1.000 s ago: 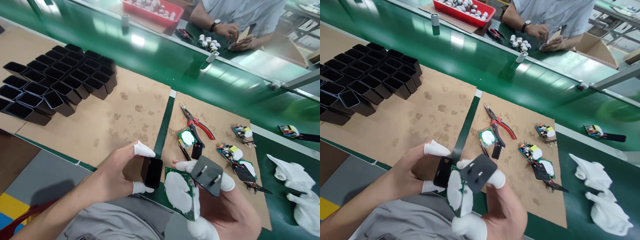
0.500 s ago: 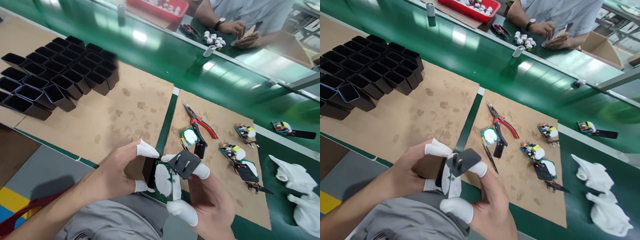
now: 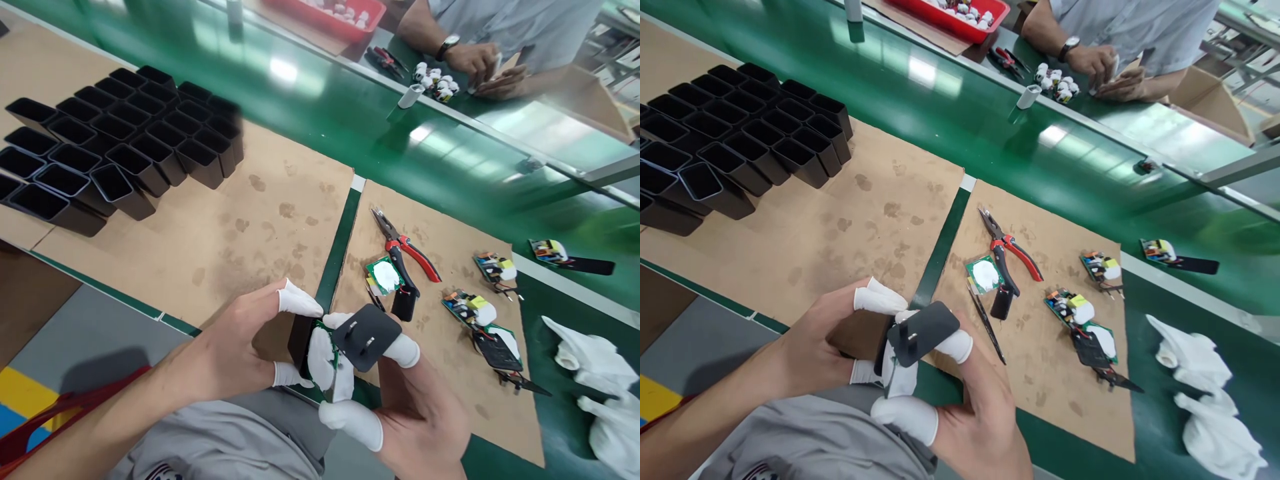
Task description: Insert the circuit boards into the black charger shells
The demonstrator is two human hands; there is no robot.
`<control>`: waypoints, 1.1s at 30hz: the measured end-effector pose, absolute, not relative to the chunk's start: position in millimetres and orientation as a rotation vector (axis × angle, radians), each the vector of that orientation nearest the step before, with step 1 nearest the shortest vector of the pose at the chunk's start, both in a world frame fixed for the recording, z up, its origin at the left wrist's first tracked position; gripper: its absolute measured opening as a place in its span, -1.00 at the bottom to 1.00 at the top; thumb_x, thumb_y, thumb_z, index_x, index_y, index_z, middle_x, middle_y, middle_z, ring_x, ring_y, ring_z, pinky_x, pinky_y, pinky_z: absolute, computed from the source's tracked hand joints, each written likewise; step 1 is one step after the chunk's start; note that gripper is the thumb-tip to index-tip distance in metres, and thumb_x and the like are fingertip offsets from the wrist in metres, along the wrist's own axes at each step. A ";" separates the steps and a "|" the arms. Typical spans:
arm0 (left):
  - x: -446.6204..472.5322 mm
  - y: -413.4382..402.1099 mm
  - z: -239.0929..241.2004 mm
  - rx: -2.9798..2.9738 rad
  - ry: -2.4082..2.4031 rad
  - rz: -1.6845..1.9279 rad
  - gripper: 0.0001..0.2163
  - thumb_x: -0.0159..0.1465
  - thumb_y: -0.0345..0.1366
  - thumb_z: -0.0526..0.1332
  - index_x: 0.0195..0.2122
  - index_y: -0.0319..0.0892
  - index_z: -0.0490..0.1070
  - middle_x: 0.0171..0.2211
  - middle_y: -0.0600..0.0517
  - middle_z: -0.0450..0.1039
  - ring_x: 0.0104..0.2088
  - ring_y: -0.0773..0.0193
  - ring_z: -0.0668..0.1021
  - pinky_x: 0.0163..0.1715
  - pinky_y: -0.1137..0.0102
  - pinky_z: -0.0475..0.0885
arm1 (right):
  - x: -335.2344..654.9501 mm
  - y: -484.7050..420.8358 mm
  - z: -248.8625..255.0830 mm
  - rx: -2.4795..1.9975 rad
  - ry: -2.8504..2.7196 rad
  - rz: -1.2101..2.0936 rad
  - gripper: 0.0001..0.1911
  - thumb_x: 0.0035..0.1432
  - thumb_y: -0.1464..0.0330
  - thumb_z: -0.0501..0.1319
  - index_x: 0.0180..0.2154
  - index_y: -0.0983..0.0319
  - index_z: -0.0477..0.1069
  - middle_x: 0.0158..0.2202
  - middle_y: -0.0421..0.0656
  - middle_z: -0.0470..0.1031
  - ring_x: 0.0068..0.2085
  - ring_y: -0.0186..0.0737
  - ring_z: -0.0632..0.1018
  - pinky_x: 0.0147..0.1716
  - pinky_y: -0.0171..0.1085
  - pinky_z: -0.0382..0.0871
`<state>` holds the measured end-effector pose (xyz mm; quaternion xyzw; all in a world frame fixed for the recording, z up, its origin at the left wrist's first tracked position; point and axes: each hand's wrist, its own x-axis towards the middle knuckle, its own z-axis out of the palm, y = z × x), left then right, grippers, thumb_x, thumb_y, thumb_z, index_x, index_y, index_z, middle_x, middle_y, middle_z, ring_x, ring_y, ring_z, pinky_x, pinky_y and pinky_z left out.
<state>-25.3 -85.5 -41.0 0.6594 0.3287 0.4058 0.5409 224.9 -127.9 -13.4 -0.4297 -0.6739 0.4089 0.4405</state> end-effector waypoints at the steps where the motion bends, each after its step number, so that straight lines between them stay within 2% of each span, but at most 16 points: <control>1: -25.2 -85.5 -40.7 1.563 0.786 0.959 -0.43 0.24 -0.47 0.59 0.23 0.03 0.56 0.07 -0.04 0.65 0.05 0.04 0.72 0.05 0.23 0.65 | 225.6 -128.7 -14.3 -1.078 -1.672 1.007 -0.14 0.15 0.34 0.70 0.40 -0.07 0.49 0.05 -0.10 0.65 0.04 0.11 0.69 0.12 0.00 0.69; 6: -24.6 -84.7 -40.3 1.558 0.776 0.983 -0.37 0.19 -0.49 0.62 0.24 0.08 0.55 0.05 0.01 0.65 0.04 0.08 0.72 0.04 0.28 0.64 | 231.5 -134.8 -21.6 -1.126 -1.697 0.959 -0.11 0.13 0.33 0.71 0.41 -0.03 0.47 0.12 -0.04 0.64 0.10 0.19 0.69 0.15 0.05 0.70; 12: -23.7 -84.0 -37.8 1.522 0.767 0.969 -0.39 0.18 -0.50 0.63 0.20 0.08 0.57 0.02 0.05 0.66 0.01 0.12 0.71 0.01 0.31 0.62 | 237.3 -140.4 -29.5 -1.142 -1.689 0.947 -0.03 0.12 0.41 0.70 0.47 -0.01 0.42 0.25 0.01 0.58 0.19 0.25 0.65 0.21 0.08 0.68; 15: -23.5 -83.6 -36.9 1.517 0.769 0.962 -0.39 0.19 -0.50 0.62 0.22 0.08 0.56 0.04 0.03 0.67 0.04 0.07 0.72 0.03 0.28 0.64 | 234.2 -137.6 -26.3 -1.129 -1.684 0.969 -0.07 0.12 0.41 0.70 0.44 -0.02 0.45 0.20 -0.02 0.58 0.17 0.20 0.64 0.20 0.05 0.68; 20: -24.1 -83.2 -36.7 1.526 0.776 0.953 -0.50 0.23 -0.45 0.60 0.15 0.00 0.57 0.03 -0.03 0.68 0.01 0.04 0.73 0.01 0.23 0.65 | 229.2 -132.6 -21.5 -1.113 -1.691 1.000 -0.16 0.14 0.42 0.69 0.37 -0.01 0.50 0.12 -0.06 0.59 0.08 0.12 0.65 0.13 -0.02 0.69; 25: -24.3 -84.4 -36.8 1.543 0.781 0.958 -0.47 0.23 -0.48 0.60 0.17 0.01 0.53 0.05 0.01 0.67 0.03 0.09 0.71 0.05 0.25 0.61 | 231.7 -136.0 -25.1 -1.133 -1.699 0.950 -0.12 0.15 0.38 0.69 0.42 -0.02 0.46 0.15 -0.04 0.59 0.12 0.16 0.66 0.15 0.00 0.69; 29: -23.4 -84.5 -36.2 1.533 0.783 0.956 -0.48 0.23 -0.40 0.64 0.17 0.00 0.55 0.01 0.00 0.67 0.01 0.09 0.71 0.03 0.25 0.62 | 229.4 -134.7 -23.5 -1.170 -1.727 0.915 -0.19 0.20 0.26 0.67 0.40 -0.04 0.48 0.14 -0.05 0.63 0.12 0.18 0.69 0.20 0.04 0.69; 33: -23.0 -84.1 -36.3 1.530 0.786 0.948 -0.46 0.22 -0.40 0.65 0.18 0.01 0.57 0.02 -0.02 0.69 0.00 0.06 0.72 0.03 0.22 0.63 | 227.4 -133.5 -22.4 -1.181 -1.756 0.905 -0.23 0.23 0.25 0.66 0.39 -0.05 0.49 0.15 -0.04 0.66 0.15 0.19 0.71 0.19 0.04 0.71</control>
